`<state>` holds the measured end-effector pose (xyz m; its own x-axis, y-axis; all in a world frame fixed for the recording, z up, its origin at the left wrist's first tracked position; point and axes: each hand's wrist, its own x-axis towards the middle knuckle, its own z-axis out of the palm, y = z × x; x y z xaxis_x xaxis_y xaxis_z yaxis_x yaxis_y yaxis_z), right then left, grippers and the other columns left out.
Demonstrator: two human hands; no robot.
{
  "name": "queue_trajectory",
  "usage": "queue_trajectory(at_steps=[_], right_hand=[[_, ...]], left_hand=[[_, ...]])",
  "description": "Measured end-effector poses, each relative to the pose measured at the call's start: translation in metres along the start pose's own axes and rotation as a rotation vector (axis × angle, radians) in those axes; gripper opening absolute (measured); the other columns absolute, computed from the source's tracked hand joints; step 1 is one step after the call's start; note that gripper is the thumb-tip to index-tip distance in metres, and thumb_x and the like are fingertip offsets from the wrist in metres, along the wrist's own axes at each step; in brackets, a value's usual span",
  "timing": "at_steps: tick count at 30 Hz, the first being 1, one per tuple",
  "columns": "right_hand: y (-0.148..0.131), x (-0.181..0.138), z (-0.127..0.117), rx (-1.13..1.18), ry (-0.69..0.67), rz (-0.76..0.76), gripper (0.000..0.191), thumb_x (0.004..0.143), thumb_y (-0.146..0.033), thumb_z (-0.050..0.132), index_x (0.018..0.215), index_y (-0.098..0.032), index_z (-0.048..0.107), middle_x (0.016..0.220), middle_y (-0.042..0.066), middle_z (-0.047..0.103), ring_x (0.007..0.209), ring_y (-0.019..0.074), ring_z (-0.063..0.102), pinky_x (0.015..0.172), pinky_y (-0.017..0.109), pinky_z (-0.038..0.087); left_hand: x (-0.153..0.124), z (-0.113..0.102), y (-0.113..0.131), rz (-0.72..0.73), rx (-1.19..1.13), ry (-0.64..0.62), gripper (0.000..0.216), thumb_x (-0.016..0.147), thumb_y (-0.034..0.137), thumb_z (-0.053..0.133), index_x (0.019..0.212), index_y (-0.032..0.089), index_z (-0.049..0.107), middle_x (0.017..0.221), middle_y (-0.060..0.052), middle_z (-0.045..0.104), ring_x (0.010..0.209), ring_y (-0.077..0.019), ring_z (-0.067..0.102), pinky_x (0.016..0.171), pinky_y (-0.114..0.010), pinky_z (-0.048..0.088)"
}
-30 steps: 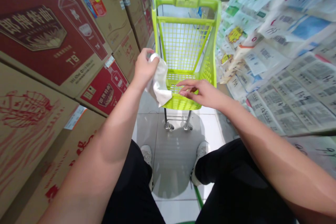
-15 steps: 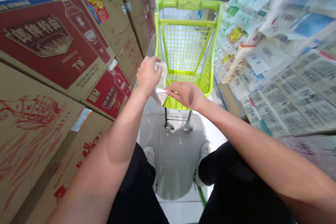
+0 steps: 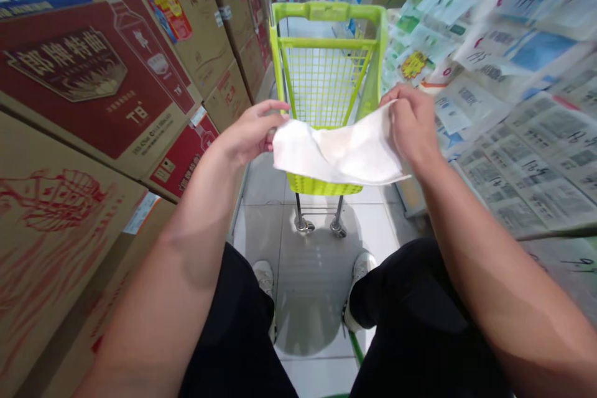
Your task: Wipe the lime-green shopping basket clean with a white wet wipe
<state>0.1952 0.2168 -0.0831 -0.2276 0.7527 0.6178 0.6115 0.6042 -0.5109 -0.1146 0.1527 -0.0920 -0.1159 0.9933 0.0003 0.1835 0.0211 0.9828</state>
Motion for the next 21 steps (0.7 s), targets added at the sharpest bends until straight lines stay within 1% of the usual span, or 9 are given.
queue_trajectory(at_steps=[2, 4, 6, 8, 11, 14, 17, 19, 21], right_hand=[[0.013, 0.002, -0.01, -0.061, -0.044, 0.039, 0.045, 0.105, -0.035, 0.038, 0.08, -0.021, 0.073, 0.073, 0.007, 0.064, 0.078, 0.0245, 0.063, 0.079, 0.04, 0.046], [0.019, 0.001, -0.016, -0.184, -0.071, 0.1, 0.046, 0.106, -0.043, 0.044, 0.08, -0.021, 0.075, 0.065, 0.004, 0.057, 0.073, 0.025, 0.061, 0.077, 0.04, 0.043], [0.017, 0.0, -0.019, -0.278, -0.045, 0.124, 0.047, 0.107, -0.049, 0.046, 0.085, -0.021, 0.077, 0.066, 0.004, 0.057, 0.073, 0.026, 0.061, 0.077, 0.04, 0.042], [0.008, -0.002, -0.018, -0.293, -0.031, 0.071, 0.049, 0.109, -0.052, 0.044, 0.089, -0.021, 0.076, 0.07, 0.006, 0.061, 0.077, 0.0262, 0.063, 0.077, 0.04, 0.041], [-0.013, -0.01, -0.008, -0.205, -0.165, -0.097, 0.05, 0.111, -0.054, 0.043, 0.093, -0.021, 0.076, 0.079, 0.007, 0.069, 0.081, 0.0243, 0.065, 0.079, 0.038, 0.042], [-0.03, -0.024, 0.011, -0.045, -0.493, -0.288, 0.045, 0.11, -0.055, 0.05, 0.108, -0.02, 0.078, 0.104, 0.009, 0.079, 0.096, 0.0243, 0.069, 0.086, 0.036, 0.044], [-0.04, -0.038, 0.032, 0.007, -0.739, -0.312, 0.045, 0.108, -0.058, 0.057, 0.127, -0.022, 0.076, 0.126, 0.011, 0.08, 0.109, 0.0256, 0.07, 0.088, 0.035, 0.045], [-0.045, -0.044, 0.043, -0.07, -0.813, -0.269, 0.048, 0.109, -0.061, 0.055, 0.128, -0.022, 0.075, 0.12, 0.011, 0.081, 0.101, 0.0249, 0.071, 0.08, 0.033, 0.043], [-0.049, -0.047, 0.051, -0.198, -0.844, -0.258, 0.051, 0.111, -0.064, 0.049, 0.123, -0.022, 0.074, 0.109, 0.01, 0.082, 0.09, 0.0246, 0.071, 0.071, 0.033, 0.036]], left_hand=[[-0.013, -0.005, 0.005, -0.075, 0.103, -0.206, 0.046, 0.087, 0.027, 0.079, 0.133, 0.029, 0.077, 0.085, -0.003, 0.075, 0.064, -0.0169, 0.071, 0.056, -0.027, 0.054], [-0.025, -0.009, 0.012, -0.137, 0.237, -0.383, 0.057, 0.08, 0.026, 0.085, 0.136, 0.03, 0.078, 0.09, -0.004, 0.079, 0.077, -0.0221, 0.08, 0.062, -0.027, 0.058], [-0.031, -0.013, 0.019, -0.165, 0.331, -0.461, 0.065, 0.076, 0.028, 0.087, 0.14, 0.031, 0.078, 0.092, -0.004, 0.081, 0.087, -0.0254, 0.083, 0.066, -0.028, 0.06], [-0.034, -0.015, 0.024, -0.153, 0.386, -0.455, 0.065, 0.08, 0.033, 0.084, 0.145, 0.03, 0.077, 0.091, -0.004, 0.081, 0.086, -0.0247, 0.082, 0.069, -0.029, 0.061], [-0.031, -0.011, 0.023, -0.049, 0.499, -0.399, 0.06, 0.091, 0.043, 0.074, 0.148, 0.026, 0.075, 0.083, -0.003, 0.079, 0.074, -0.0214, 0.076, 0.07, -0.031, 0.06], [-0.028, -0.002, 0.015, 0.168, 0.762, -0.24, 0.051, 0.096, 0.05, 0.069, 0.138, 0.023, 0.082, 0.072, -0.003, 0.075, 0.071, -0.0228, 0.071, 0.074, -0.035, 0.058], [-0.027, 0.007, 0.006, 0.353, 1.036, 0.007, 0.04, 0.1, 0.051, 0.064, 0.124, 0.028, 0.087, 0.082, -0.006, 0.078, 0.093, -0.0317, 0.075, 0.09, -0.044, 0.057], [-0.025, 0.01, 0.0, 0.4, 1.076, 0.138, 0.035, 0.102, 0.047, 0.062, 0.121, 0.03, 0.086, 0.093, -0.008, 0.079, 0.109, -0.037, 0.074, 0.102, -0.051, 0.054], [-0.018, 0.012, -0.008, 0.428, 0.968, 0.232, 0.03, 0.102, 0.042, 0.064, 0.122, 0.031, 0.083, 0.103, -0.009, 0.079, 0.121, -0.039, 0.071, 0.111, -0.053, 0.05]])
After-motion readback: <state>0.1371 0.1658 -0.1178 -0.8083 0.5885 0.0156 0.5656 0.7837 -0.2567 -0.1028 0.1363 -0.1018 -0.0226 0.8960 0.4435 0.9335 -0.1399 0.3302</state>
